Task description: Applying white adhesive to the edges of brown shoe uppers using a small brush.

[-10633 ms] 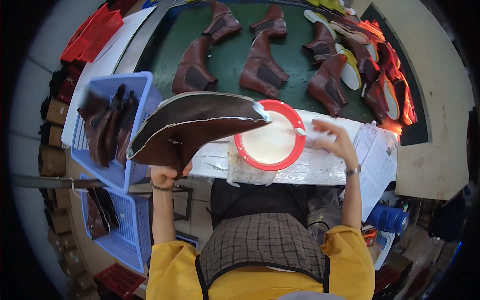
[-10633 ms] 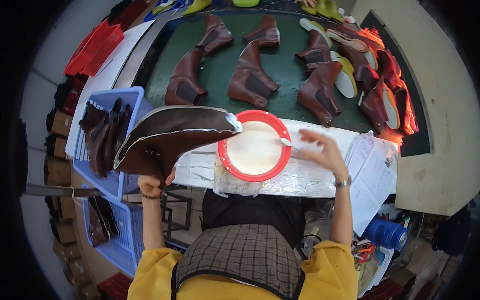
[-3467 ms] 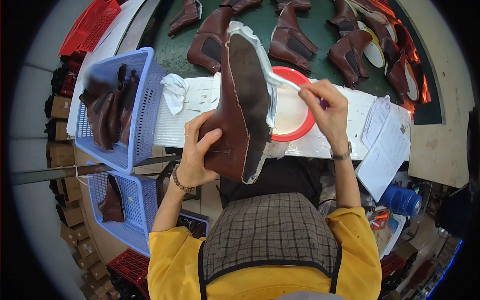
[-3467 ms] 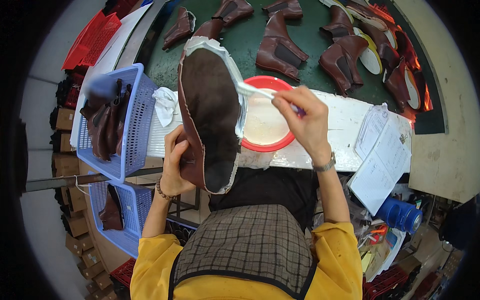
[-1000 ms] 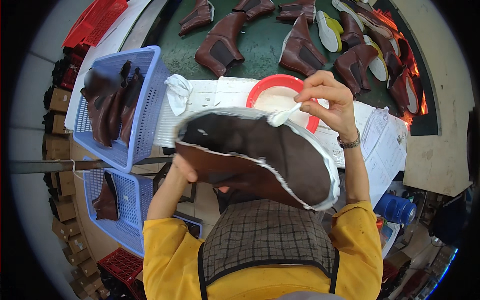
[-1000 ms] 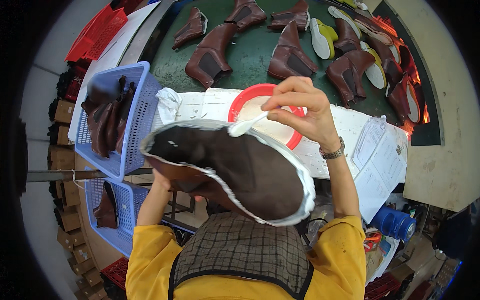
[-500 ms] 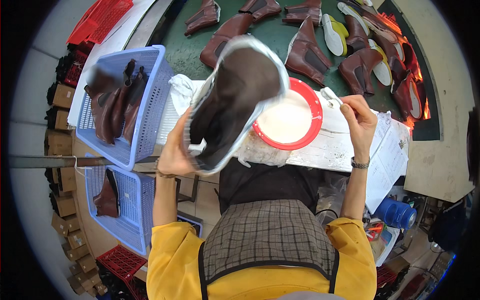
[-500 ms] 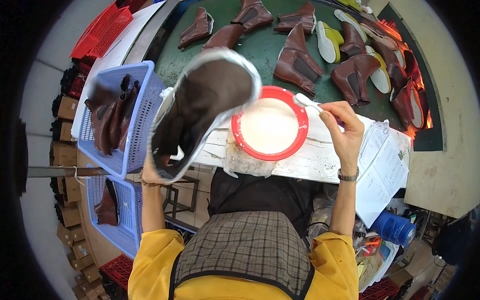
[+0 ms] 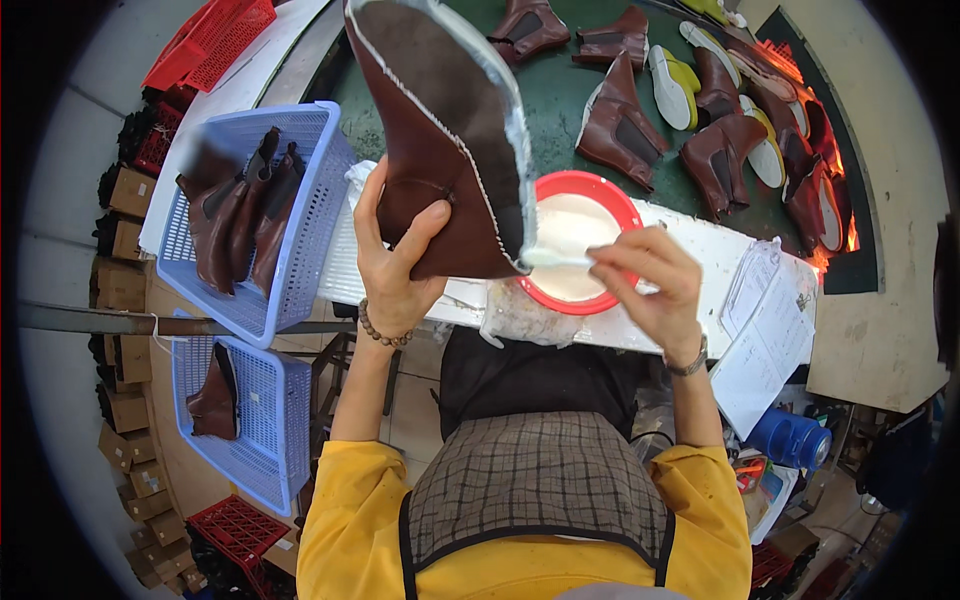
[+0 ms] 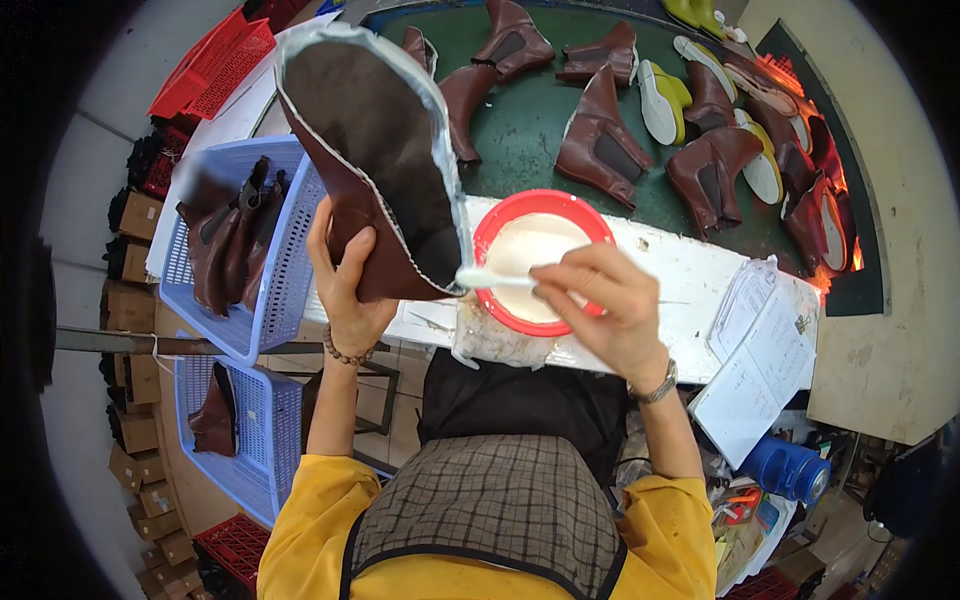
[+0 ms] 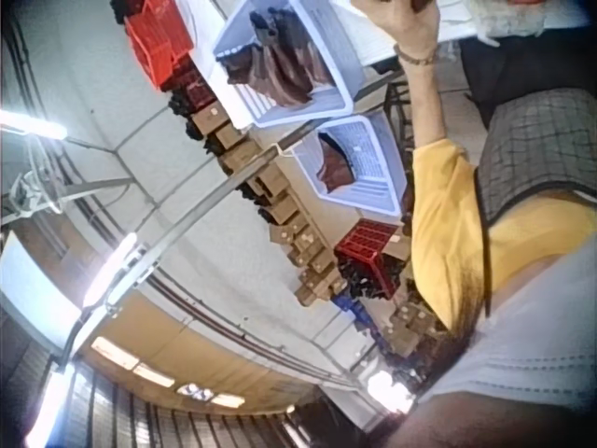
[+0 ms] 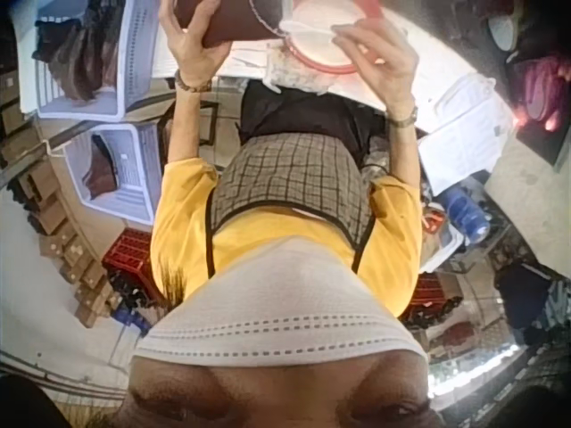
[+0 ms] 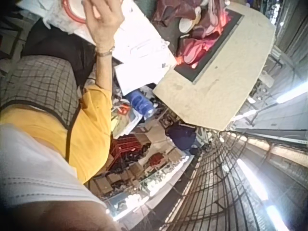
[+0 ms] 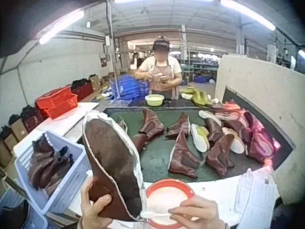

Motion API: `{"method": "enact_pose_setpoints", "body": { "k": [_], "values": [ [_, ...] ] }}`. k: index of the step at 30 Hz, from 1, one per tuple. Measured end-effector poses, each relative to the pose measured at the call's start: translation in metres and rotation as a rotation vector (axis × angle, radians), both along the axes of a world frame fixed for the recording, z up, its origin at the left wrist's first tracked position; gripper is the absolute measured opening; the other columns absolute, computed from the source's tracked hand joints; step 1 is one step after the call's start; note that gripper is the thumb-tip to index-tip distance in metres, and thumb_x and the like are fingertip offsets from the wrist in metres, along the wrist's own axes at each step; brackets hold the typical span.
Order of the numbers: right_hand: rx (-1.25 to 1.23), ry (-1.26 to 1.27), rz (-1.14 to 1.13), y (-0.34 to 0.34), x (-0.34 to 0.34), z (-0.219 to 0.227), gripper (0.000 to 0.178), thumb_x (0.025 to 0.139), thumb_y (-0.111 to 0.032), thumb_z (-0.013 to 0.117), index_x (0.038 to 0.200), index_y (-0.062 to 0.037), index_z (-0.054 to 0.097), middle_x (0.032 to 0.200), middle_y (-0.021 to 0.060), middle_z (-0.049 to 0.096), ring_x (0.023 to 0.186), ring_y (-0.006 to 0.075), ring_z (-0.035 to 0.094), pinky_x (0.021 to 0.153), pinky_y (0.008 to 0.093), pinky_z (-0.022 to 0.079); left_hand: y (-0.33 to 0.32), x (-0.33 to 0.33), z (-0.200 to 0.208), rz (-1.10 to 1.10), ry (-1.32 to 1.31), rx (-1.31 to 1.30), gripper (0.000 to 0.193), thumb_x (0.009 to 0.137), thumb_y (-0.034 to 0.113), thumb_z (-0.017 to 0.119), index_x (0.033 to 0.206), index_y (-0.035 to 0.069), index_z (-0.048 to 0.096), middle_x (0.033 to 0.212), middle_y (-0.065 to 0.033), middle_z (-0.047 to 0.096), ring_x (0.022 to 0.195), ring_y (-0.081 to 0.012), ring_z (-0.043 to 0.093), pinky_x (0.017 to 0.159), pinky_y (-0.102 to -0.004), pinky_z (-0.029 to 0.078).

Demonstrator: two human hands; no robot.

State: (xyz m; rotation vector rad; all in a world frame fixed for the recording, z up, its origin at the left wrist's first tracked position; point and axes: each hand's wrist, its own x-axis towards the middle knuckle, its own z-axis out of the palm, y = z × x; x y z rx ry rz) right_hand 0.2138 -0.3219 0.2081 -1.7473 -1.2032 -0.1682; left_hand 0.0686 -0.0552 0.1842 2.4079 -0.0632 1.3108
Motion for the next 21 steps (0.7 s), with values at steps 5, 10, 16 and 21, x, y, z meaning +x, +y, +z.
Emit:
{"method": "enact_pose_setpoints", "body": {
  "k": [5, 10, 16, 21],
  "values": [
    [0.096, 0.418, -0.1, -0.012, 0.005, -0.032, 0.013, 0.092, -0.003, 0.073, 0.105, -0.0012, 0.074, 0.085, -0.0001, 0.064, 0.068, 0.0087, 0.056, 0.057, 0.0228, 0.043, 0.002, -0.007, -0.019, -0.125, 0.091, -0.681, 0.079, 0.07, -0.004, 0.078, 0.144, 0.002, 0.05, 0.135, -0.0161, 0.058, 0.121, -0.0239, 0.06, 0.1, -0.0363, 0.049],
    [0.332, 0.843, -0.392, -0.045, 0.057, -0.108, 0.023, 0.11, -0.022, 0.05, 0.111, -0.0019, 0.061, 0.077, -0.0026, 0.054, 0.051, 0.0019, 0.04, 0.043, 0.02, 0.031, 0.067, -0.003, -0.044, -0.274, 0.002, -1.506, 0.035, 0.093, 0.011, 0.064, 0.127, 0.004, 0.06, 0.104, -0.0059, 0.069, 0.087, -0.015, 0.067, 0.073, -0.0305, 0.056],
    [0.308, 0.897, -0.587, -0.064, 0.072, -0.163, 0.025, 0.11, -0.027, 0.049, 0.109, -0.0041, 0.059, 0.07, -0.0043, 0.049, 0.048, 0.0013, 0.038, 0.04, 0.0198, 0.028, 0.145, 0.1, -0.068, -0.618, -0.044, -1.874, 0.033, 0.098, 0.022, 0.062, 0.125, 0.003, 0.063, 0.12, -0.012, 0.072, 0.108, -0.027, 0.071, 0.09, -0.0438, 0.061],
    [0.272, 0.852, -0.609, -0.058, 0.073, -0.163, 0.024, 0.11, -0.029, 0.051, 0.105, -0.0064, 0.058, 0.068, -0.0057, 0.047, 0.047, 0.0007, 0.035, 0.04, 0.0192, 0.026, 0.215, 0.171, -0.098, -0.613, -0.072, -1.838, 0.037, 0.094, 0.027, 0.066, 0.123, 0.004, 0.064, 0.117, -0.0117, 0.073, 0.107, -0.0275, 0.072, 0.091, -0.0469, 0.062]
  ]
}}
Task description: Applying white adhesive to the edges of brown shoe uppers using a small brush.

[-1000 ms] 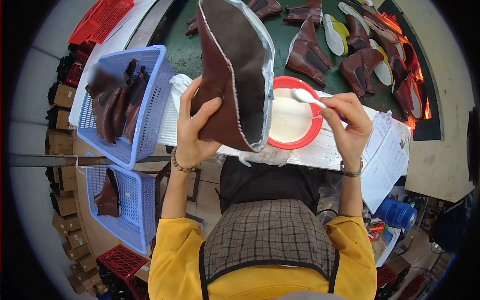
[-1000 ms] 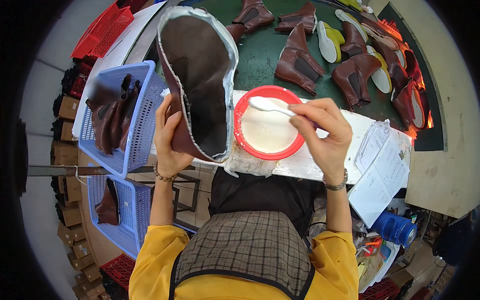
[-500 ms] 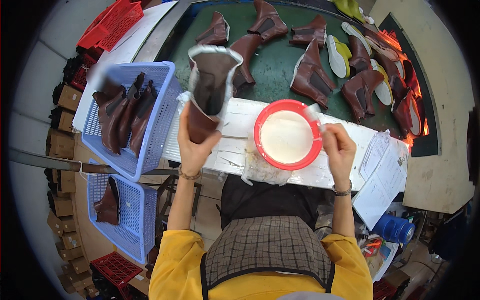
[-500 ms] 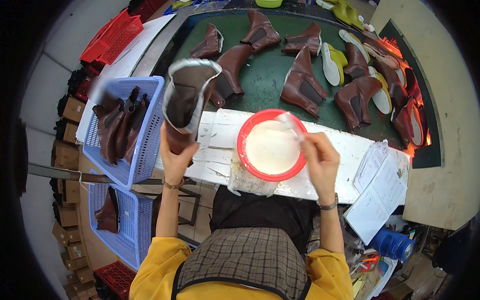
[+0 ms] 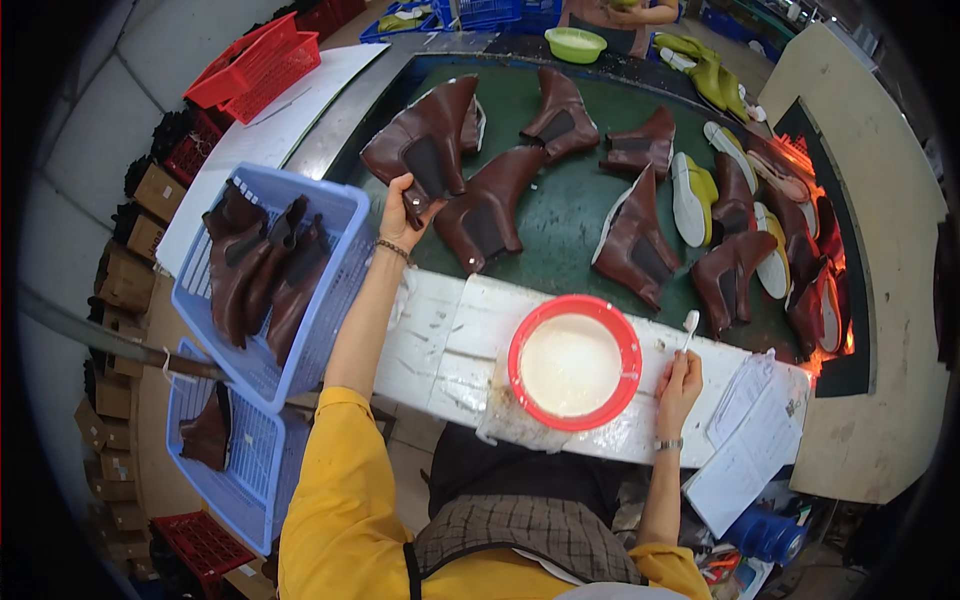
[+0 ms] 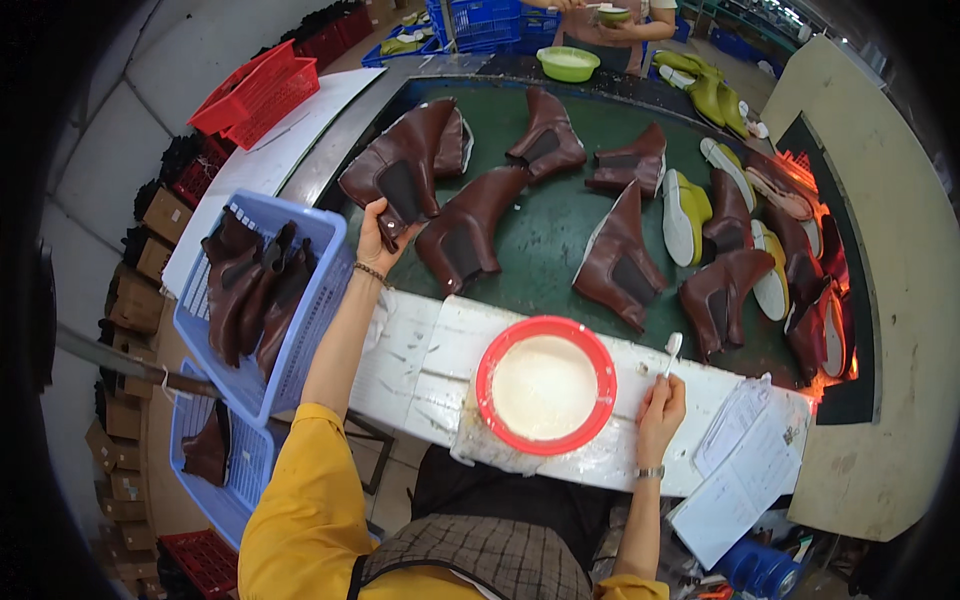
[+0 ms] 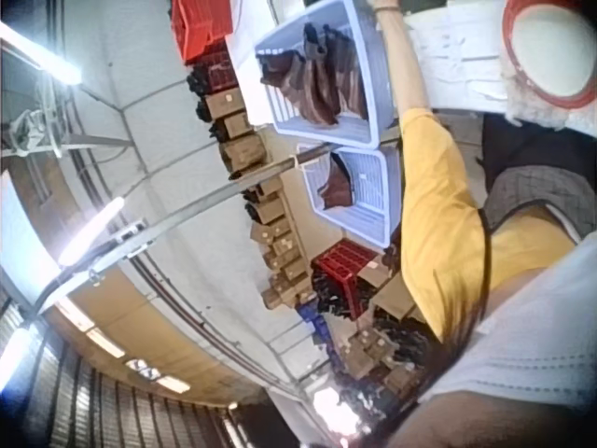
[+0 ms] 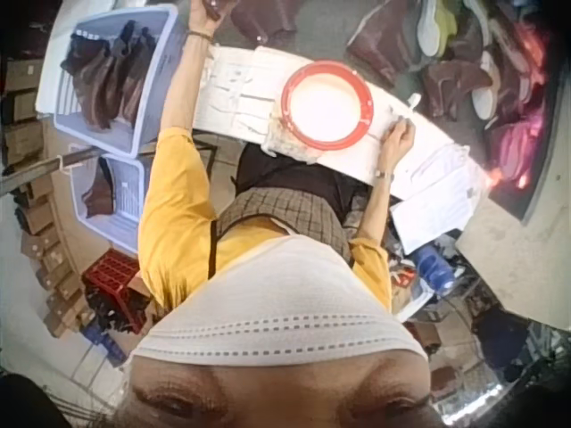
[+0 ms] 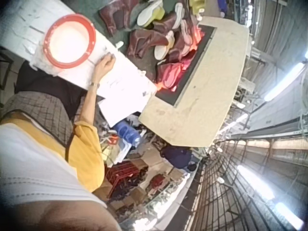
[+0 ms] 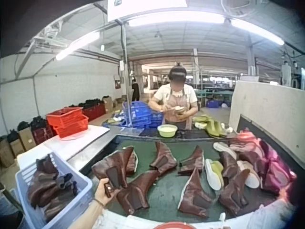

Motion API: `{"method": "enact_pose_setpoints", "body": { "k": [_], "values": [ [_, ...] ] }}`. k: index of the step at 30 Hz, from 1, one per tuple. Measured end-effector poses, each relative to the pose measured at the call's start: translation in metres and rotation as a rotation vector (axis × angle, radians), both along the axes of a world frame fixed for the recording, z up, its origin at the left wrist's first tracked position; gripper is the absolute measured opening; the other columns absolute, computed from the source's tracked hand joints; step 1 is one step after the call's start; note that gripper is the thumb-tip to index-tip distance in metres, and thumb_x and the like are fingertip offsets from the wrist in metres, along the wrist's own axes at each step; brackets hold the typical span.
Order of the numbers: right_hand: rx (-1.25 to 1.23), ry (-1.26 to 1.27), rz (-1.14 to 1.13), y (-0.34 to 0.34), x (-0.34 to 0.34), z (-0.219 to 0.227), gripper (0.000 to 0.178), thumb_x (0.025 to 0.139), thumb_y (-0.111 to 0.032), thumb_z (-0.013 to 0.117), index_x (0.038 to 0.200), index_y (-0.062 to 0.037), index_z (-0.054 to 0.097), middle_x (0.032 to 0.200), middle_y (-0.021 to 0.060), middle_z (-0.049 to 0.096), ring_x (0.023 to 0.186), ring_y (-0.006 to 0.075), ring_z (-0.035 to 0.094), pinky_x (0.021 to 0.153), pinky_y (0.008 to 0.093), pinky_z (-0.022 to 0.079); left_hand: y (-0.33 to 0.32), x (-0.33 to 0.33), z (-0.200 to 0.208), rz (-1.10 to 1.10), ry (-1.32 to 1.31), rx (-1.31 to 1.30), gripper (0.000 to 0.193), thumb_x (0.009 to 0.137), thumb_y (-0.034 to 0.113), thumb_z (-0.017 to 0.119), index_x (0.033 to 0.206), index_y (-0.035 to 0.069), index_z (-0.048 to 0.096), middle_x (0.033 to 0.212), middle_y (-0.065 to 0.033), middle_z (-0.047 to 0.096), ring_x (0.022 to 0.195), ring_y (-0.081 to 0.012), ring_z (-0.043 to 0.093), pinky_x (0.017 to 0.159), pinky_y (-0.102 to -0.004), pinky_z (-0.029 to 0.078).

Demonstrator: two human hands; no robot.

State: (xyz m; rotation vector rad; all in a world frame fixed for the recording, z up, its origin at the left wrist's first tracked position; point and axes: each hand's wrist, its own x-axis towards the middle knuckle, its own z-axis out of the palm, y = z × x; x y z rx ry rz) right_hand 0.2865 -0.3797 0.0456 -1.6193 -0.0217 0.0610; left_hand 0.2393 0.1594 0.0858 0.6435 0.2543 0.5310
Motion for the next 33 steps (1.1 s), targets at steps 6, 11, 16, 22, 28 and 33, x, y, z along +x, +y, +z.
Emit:
{"method": "enact_pose_setpoints", "body": {
  "k": [6, 11, 16, 22, 28, 33],
  "values": [
    [-0.018, 0.047, -0.04, -0.005, -0.006, -0.001, 0.014, 0.107, -0.017, 0.055, 0.109, -0.004, 0.057, 0.068, -0.0074, 0.046, 0.051, 0.0002, 0.036, 0.043, 0.0189, 0.028, 0.072, 0.07, -0.069, 0.019, 0.106, -0.009, 0.036, 0.088, 0.03, 0.065, 0.118, 0.009, 0.067, 0.112, -0.009, 0.075, 0.103, -0.0275, 0.072, 0.092, -0.0497, 0.058],
    [-0.038, 0.099, -0.057, -0.004, -0.007, -0.007, 0.007, 0.104, -0.009, 0.058, 0.11, -0.0044, 0.057, 0.07, -0.0092, 0.046, 0.054, -0.0013, 0.036, 0.045, 0.018, 0.025, 0.122, 0.115, -0.082, 0.154, 0.184, -0.022, 0.035, 0.086, 0.031, 0.067, 0.116, 0.013, 0.066, 0.11, -0.006, 0.074, 0.1, -0.0257, 0.07, 0.09, -0.0508, 0.057],
    [-0.077, 0.098, -0.079, -0.006, -0.006, -0.005, 0.006, 0.105, -0.011, 0.058, 0.109, -0.0061, 0.057, 0.07, -0.0094, 0.048, 0.053, -0.0016, 0.035, 0.045, 0.0179, 0.024, 0.128, 0.108, -0.047, 0.117, 0.242, -0.018, 0.031, 0.084, 0.031, 0.066, 0.111, 0.016, 0.067, 0.104, -0.0048, 0.074, 0.098, -0.0268, 0.069, 0.089, -0.0537, 0.057],
    [-0.071, 0.064, -0.073, 0.0, -0.002, -0.003, 0.007, 0.105, -0.013, 0.058, 0.11, -0.0074, 0.058, 0.07, -0.0101, 0.048, 0.052, -0.0018, 0.034, 0.044, 0.0182, 0.023, 0.093, 0.038, -0.035, 0.295, 0.595, 0.018, 0.034, 0.077, 0.03, 0.066, 0.105, 0.013, 0.067, 0.097, -0.0068, 0.074, 0.081, -0.0259, 0.07, 0.069, -0.046, 0.058],
    [-0.002, 0.048, -0.019, -0.001, -0.004, -0.006, 0.01, 0.103, -0.009, 0.06, 0.111, -0.0031, 0.058, 0.074, -0.0095, 0.05, 0.056, -0.0024, 0.035, 0.046, 0.0177, 0.024, 0.04, -0.015, -0.02, 0.654, 1.378, 0.69, 0.083, 0.077, 0.034, 0.072, 0.139, -0.008, 0.037, 0.119, -0.0289, 0.061, 0.109, -0.0413, 0.061, 0.094, -0.052, 0.049],
    [0.012, 0.016, -0.058, -0.009, -0.006, -0.003, 0.014, 0.102, -0.009, 0.063, 0.112, -0.0011, 0.06, 0.082, -0.0062, 0.059, 0.062, -0.002, 0.041, 0.051, 0.0164, 0.028, -0.036, 0.004, -0.015, 0.511, 1.183, 1.229, 0.11, 0.08, 0.041, 0.078, 0.161, 0.003, 0.012, 0.145, -0.0377, 0.042, 0.131, -0.05, 0.05, 0.107, -0.0519, 0.045]
  ]
}}
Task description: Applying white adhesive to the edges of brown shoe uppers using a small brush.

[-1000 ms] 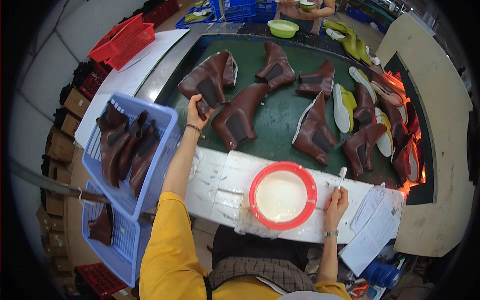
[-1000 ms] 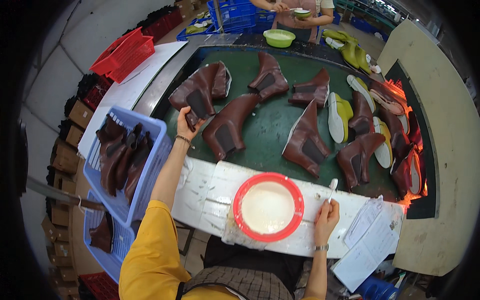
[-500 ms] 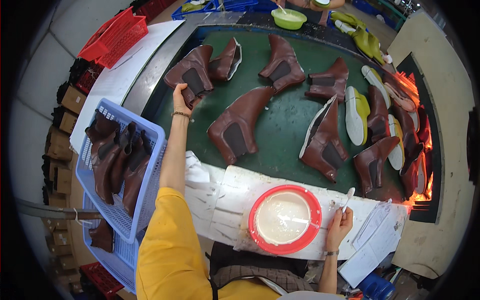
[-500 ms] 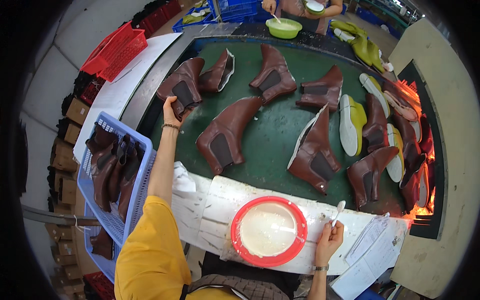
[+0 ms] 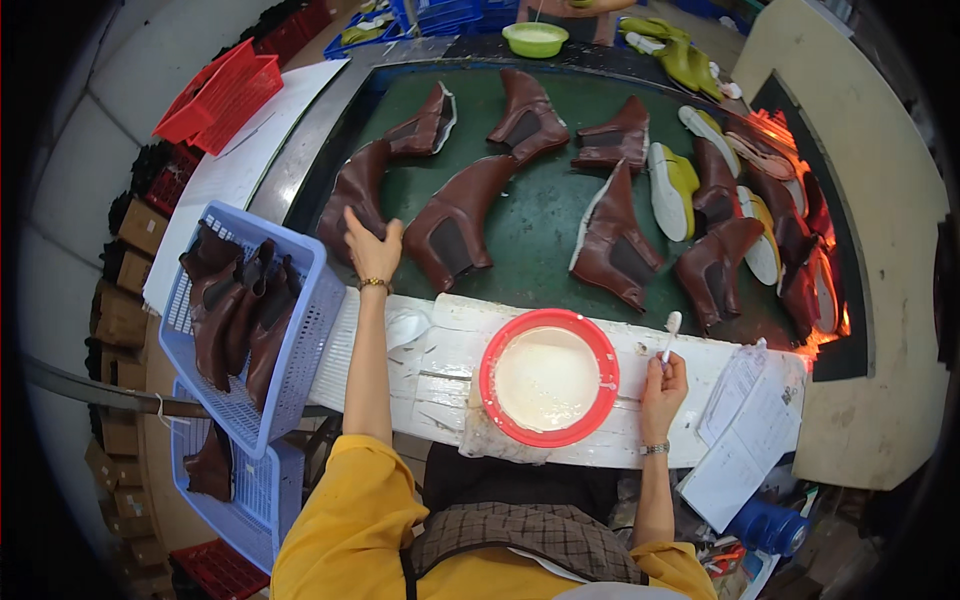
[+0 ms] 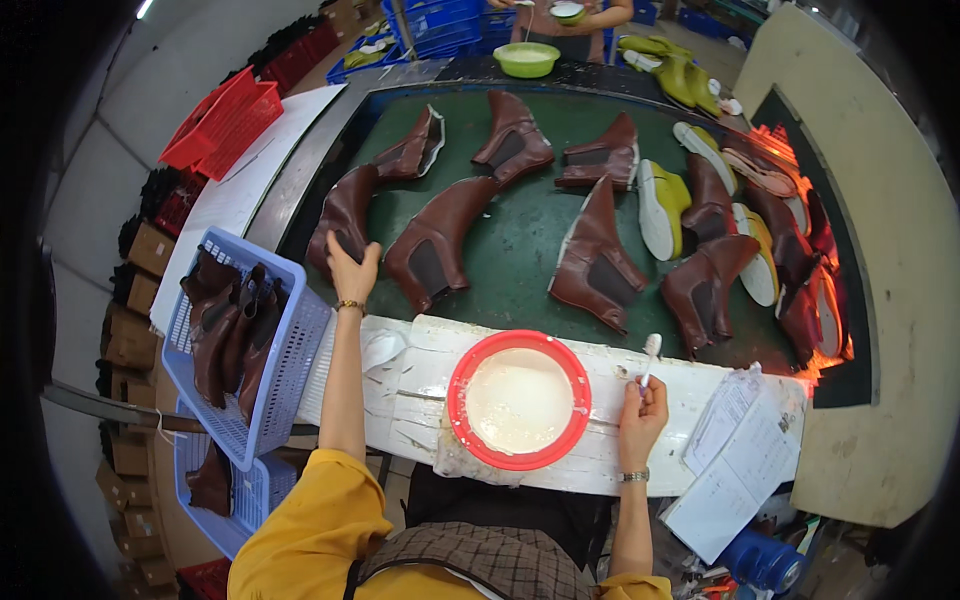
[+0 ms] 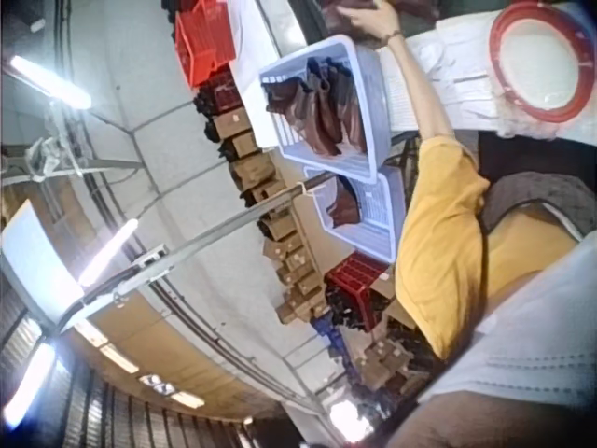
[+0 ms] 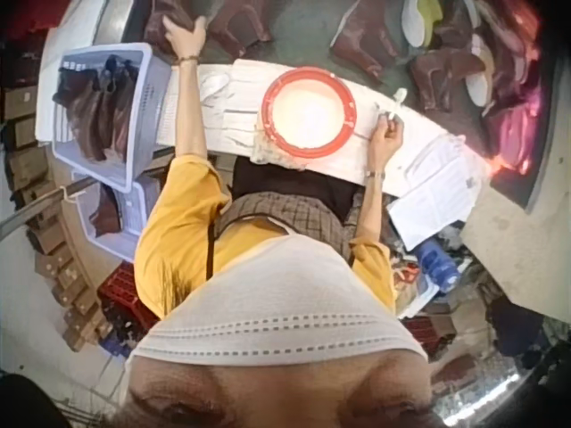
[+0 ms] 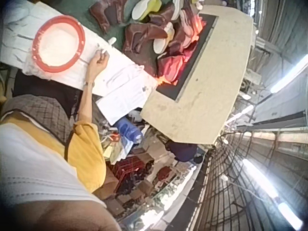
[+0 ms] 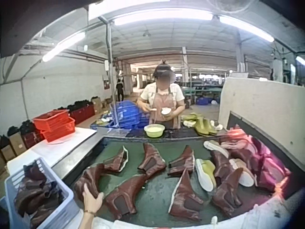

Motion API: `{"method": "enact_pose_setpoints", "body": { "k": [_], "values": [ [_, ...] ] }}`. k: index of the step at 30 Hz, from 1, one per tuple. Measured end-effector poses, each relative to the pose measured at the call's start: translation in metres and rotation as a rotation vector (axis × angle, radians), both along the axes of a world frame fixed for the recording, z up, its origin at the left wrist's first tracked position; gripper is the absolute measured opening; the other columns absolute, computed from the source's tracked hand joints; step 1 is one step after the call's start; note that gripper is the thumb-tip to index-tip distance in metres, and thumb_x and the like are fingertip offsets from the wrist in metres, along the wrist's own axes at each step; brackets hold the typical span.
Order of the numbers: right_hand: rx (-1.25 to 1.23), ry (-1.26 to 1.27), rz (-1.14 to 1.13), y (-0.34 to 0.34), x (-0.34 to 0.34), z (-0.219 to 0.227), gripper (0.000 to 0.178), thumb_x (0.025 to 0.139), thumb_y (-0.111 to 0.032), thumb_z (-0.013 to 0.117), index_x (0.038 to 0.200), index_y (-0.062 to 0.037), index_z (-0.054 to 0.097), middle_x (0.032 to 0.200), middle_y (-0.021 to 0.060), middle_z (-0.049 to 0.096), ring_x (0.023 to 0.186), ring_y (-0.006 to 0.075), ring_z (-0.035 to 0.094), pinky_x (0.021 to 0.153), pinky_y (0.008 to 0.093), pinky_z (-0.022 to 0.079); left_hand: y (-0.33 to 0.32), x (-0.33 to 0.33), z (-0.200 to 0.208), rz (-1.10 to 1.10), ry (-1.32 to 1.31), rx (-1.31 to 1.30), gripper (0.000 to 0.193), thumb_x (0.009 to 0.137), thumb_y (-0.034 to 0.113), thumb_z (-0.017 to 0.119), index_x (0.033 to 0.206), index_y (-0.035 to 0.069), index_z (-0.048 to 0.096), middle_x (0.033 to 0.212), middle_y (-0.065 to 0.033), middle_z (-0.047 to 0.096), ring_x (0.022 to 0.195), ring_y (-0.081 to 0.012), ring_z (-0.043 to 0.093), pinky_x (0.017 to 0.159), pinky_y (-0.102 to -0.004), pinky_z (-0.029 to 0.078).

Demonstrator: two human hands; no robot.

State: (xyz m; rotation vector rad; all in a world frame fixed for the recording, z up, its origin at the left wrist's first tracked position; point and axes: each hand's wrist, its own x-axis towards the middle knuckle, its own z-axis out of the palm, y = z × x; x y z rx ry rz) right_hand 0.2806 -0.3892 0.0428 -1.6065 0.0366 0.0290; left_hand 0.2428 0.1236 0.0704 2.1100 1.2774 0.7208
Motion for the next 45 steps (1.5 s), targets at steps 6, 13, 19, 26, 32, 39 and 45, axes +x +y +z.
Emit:
{"method": "enact_pose_setpoints", "body": {
  "k": [6, 13, 19, 26, 32, 39, 45],
  "values": [
    [0.015, -0.112, 0.011, 0.014, 0.005, -0.011, 0.01, 0.102, -0.01, 0.063, 0.109, -0.0033, 0.06, 0.076, -0.0086, 0.056, 0.058, -0.0016, 0.04, 0.048, 0.0182, 0.028, -0.022, 0.028, -0.035, 0.141, -0.001, -0.433, 0.109, 0.078, 0.03, 0.083, 0.162, 0.013, 0.015, 0.143, -0.0311, 0.044, 0.096, -0.0355, 0.068, 0.056, -0.0385, 0.06],
    [-0.009, -0.038, 0.024, -0.005, 0.004, -0.012, 0.017, 0.1, -0.01, 0.066, 0.113, -0.0003, 0.06, 0.081, -0.0049, 0.06, 0.065, -0.0002, 0.044, 0.054, 0.0176, 0.032, -0.056, 0.008, -0.011, -0.222, -0.081, -0.62, 0.128, 0.074, 0.034, 0.088, 0.162, 0.016, -0.004, 0.134, -0.0236, 0.056, 0.094, -0.0304, 0.068, 0.062, -0.0417, 0.061],
    [0.002, -0.092, 0.044, 0.005, 0.003, -0.01, 0.016, 0.1, -0.01, 0.066, 0.112, -0.0006, 0.061, 0.079, -0.0052, 0.059, 0.063, 0.0002, 0.044, 0.053, 0.0185, 0.031, -0.05, 0.031, -0.032, -0.091, -0.067, -0.532, 0.129, 0.068, 0.021, 0.089, 0.162, 0.006, 0.003, 0.104, -0.0201, 0.069, 0.053, -0.0229, 0.062, 0.057, -0.0326, 0.056],
    [-0.022, -0.125, 0.027, 0.007, 0.008, -0.009, 0.014, 0.1, -0.012, 0.066, 0.108, -0.0006, 0.061, 0.079, -0.0059, 0.058, 0.064, 0.0001, 0.042, 0.053, 0.0187, 0.029, -0.083, 0.04, -0.03, -0.093, -0.246, -0.694, 0.115, 0.073, 0.012, 0.083, 0.161, 0.0, 0.008, 0.132, -0.0287, 0.061, 0.076, -0.032, 0.075, 0.057, -0.0341, 0.058],
    [-0.07, -0.173, 0.024, -0.001, 0.007, -0.023, 0.014, 0.101, -0.015, 0.065, 0.108, -0.003, 0.061, 0.074, -0.007, 0.055, 0.055, -0.0004, 0.04, 0.046, 0.0186, 0.029, -0.114, -0.07, -0.02, -0.504, -0.428, -0.314, 0.054, 0.09, 0.008, 0.071, 0.141, 0.005, 0.055, 0.107, -0.0149, 0.071, 0.075, -0.0156, 0.07, 0.065, -0.0247, 0.055],
    [-0.076, -0.145, 0.015, 0.006, 0.004, -0.015, 0.013, 0.101, -0.014, 0.065, 0.107, -0.0029, 0.062, 0.073, -0.0075, 0.054, 0.055, -0.0002, 0.039, 0.046, 0.0186, 0.029, -0.15, -0.203, 0.005, -0.142, -0.315, -0.187, 0.016, 0.097, 0.008, 0.066, 0.11, 0.008, 0.074, 0.06, 0.0017, 0.057, 0.051, -0.0075, 0.049, 0.048, -0.0277, 0.037],
    [-0.075, -0.146, 0.002, 0.011, 0.002, -0.009, 0.013, 0.1, -0.013, 0.065, 0.107, -0.0024, 0.062, 0.074, -0.0077, 0.055, 0.057, -0.0002, 0.039, 0.048, 0.0186, 0.029, -0.171, -0.21, -0.034, -0.12, -0.216, 0.221, 0.013, 0.093, 0.006, 0.067, 0.1, 0.012, 0.076, 0.055, -0.0032, 0.051, 0.046, -0.0153, 0.049, 0.048, -0.0319, 0.038]
  ]
}}
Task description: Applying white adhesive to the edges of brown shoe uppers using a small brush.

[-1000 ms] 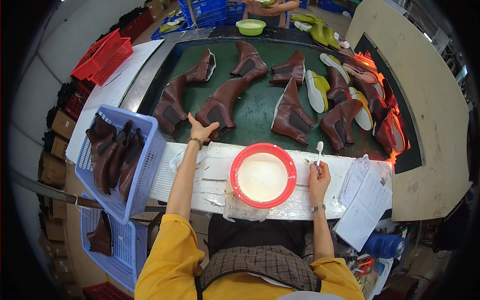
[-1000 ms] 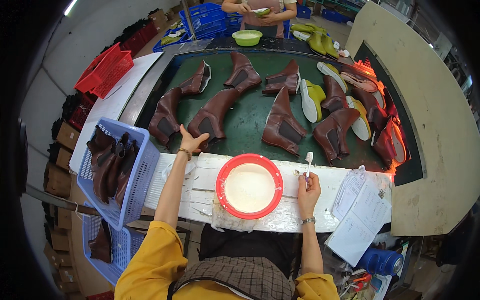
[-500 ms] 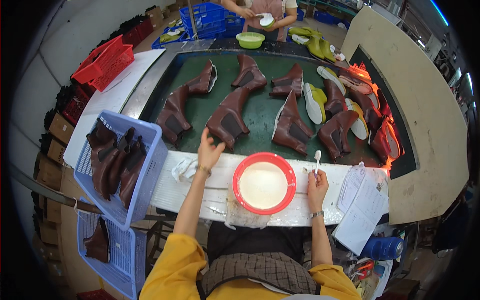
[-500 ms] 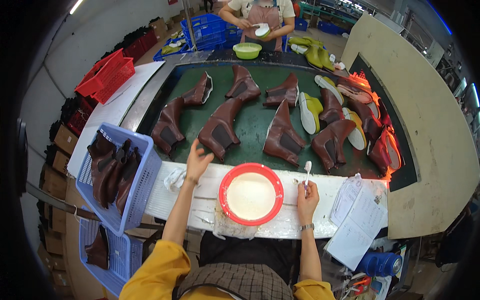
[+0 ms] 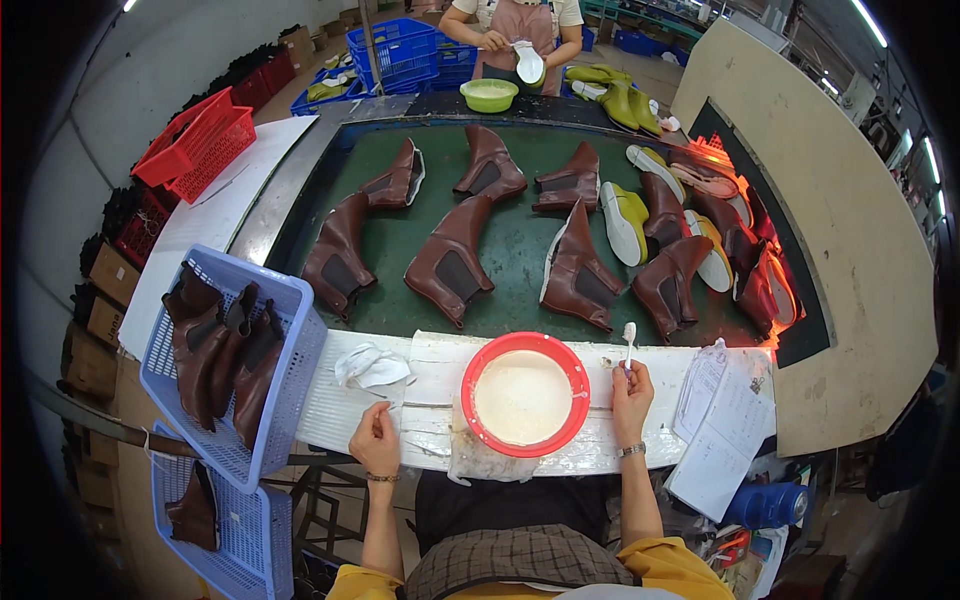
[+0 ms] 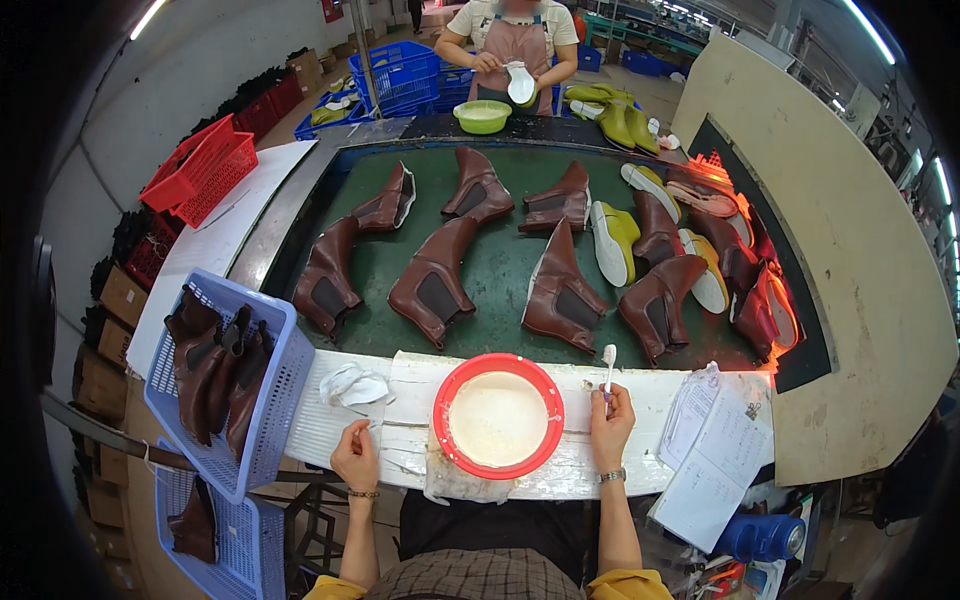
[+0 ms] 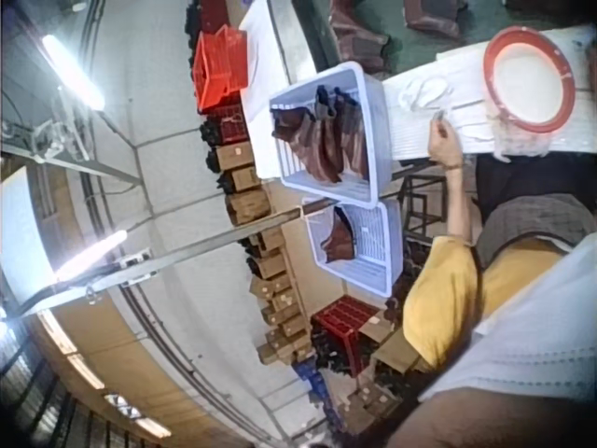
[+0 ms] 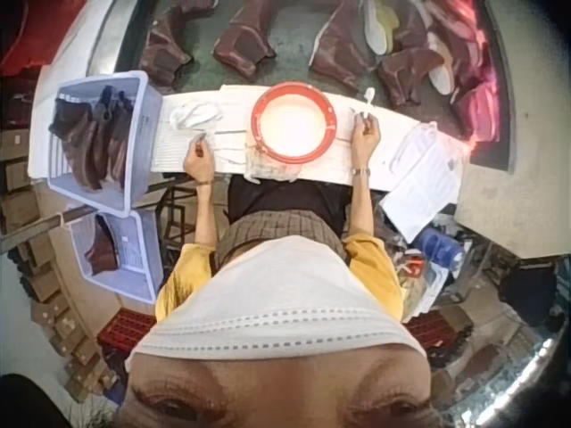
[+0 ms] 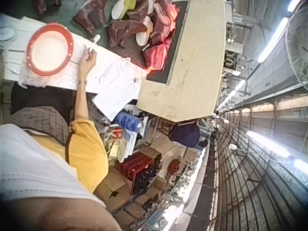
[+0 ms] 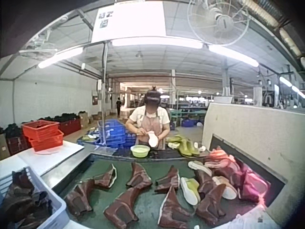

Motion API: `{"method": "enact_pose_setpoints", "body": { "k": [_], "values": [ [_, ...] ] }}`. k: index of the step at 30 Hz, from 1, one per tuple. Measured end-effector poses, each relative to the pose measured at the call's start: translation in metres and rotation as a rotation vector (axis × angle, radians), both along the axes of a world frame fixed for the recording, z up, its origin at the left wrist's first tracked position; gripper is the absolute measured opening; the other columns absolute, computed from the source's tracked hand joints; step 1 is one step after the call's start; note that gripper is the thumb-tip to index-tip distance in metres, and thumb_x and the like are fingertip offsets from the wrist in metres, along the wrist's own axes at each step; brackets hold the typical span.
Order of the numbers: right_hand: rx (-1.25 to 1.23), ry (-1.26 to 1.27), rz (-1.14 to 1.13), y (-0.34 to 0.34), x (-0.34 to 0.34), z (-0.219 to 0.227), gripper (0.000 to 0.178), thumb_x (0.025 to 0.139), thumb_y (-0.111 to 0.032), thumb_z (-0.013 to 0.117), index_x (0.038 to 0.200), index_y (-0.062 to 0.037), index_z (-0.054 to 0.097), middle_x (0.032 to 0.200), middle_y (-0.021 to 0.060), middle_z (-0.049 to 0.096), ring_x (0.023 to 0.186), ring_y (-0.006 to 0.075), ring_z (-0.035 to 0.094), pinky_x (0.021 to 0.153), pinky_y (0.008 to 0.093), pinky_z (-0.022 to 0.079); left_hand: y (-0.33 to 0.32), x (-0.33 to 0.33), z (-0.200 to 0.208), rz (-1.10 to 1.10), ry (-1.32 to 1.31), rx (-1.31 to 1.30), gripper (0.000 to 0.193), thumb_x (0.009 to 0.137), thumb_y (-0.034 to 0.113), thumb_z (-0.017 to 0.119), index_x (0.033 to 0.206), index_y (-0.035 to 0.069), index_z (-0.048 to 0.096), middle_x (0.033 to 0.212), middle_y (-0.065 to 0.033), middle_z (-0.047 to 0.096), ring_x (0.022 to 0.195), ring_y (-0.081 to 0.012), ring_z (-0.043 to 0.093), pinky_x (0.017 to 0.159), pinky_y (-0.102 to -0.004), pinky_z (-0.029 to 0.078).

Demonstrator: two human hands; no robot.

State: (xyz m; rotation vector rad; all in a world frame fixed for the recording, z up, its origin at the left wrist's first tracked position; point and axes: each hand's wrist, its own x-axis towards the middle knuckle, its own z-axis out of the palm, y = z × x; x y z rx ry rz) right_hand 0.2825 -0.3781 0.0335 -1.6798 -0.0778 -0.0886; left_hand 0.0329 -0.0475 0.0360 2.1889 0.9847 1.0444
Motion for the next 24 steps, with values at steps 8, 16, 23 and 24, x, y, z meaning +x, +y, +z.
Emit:
{"method": "enact_pose_setpoints", "body": {
  "k": [8, 16, 23, 24],
  "values": [
    [0.036, 0.054, 0.018, -0.0024, -0.0009, 0.0027, 0.014, 0.098, -0.01, 0.068, 0.107, -0.0001, 0.063, 0.081, -0.0057, 0.059, 0.067, 0.0006, 0.042, 0.056, 0.019, 0.031, 0.0015, -0.0014, -0.0032, 0.025, -0.012, -0.026, 0.011, 0.097, 0.01, 0.067, 0.104, 0.012, 0.076, 0.054, -0.0014, 0.047, 0.045, -0.0132, 0.044, 0.046, -0.033, 0.033],
    [0.042, 0.058, 0.012, -0.0019, -0.002, 0.0038, 0.014, 0.097, -0.009, 0.068, 0.107, 0.0005, 0.063, 0.082, -0.0054, 0.059, 0.069, 0.0012, 0.044, 0.058, 0.0188, 0.032, -0.0008, -0.0011, -0.0065, -0.008, -0.101, -0.08, 0.018, 0.097, 0.007, 0.055, 0.083, 0.004, 0.064, 0.055, -0.003, 0.05, 0.048, -0.0134, 0.047, 0.048, -0.031, 0.036],
    [0.029, 0.055, 0.019, -0.0013, -0.0008, 0.0032, 0.015, 0.097, -0.009, 0.069, 0.107, 0.0004, 0.063, 0.083, -0.005, 0.06, 0.07, 0.001, 0.045, 0.058, 0.0185, 0.033, 0.0043, -0.0072, -0.0068, -0.088, -0.069, -0.017, 0.018, 0.082, 0.004, 0.045, 0.067, 0.003, 0.054, 0.061, -0.0107, 0.055, 0.054, -0.0269, 0.056, 0.053, -0.0372, 0.041],
    [0.031, 0.053, 0.02, -0.0011, -0.0006, 0.0033, 0.015, 0.097, -0.009, 0.069, 0.107, 0.0004, 0.063, 0.083, -0.005, 0.06, 0.07, 0.001, 0.045, 0.058, 0.0185, 0.033, 0.004, -0.0067, -0.0061, -0.087, -0.062, -0.011, 0.017, 0.083, 0.004, 0.045, 0.067, 0.003, 0.053, 0.062, -0.0109, 0.055, 0.054, -0.0274, 0.055, 0.054, -0.0372, 0.041]
  ]
}}
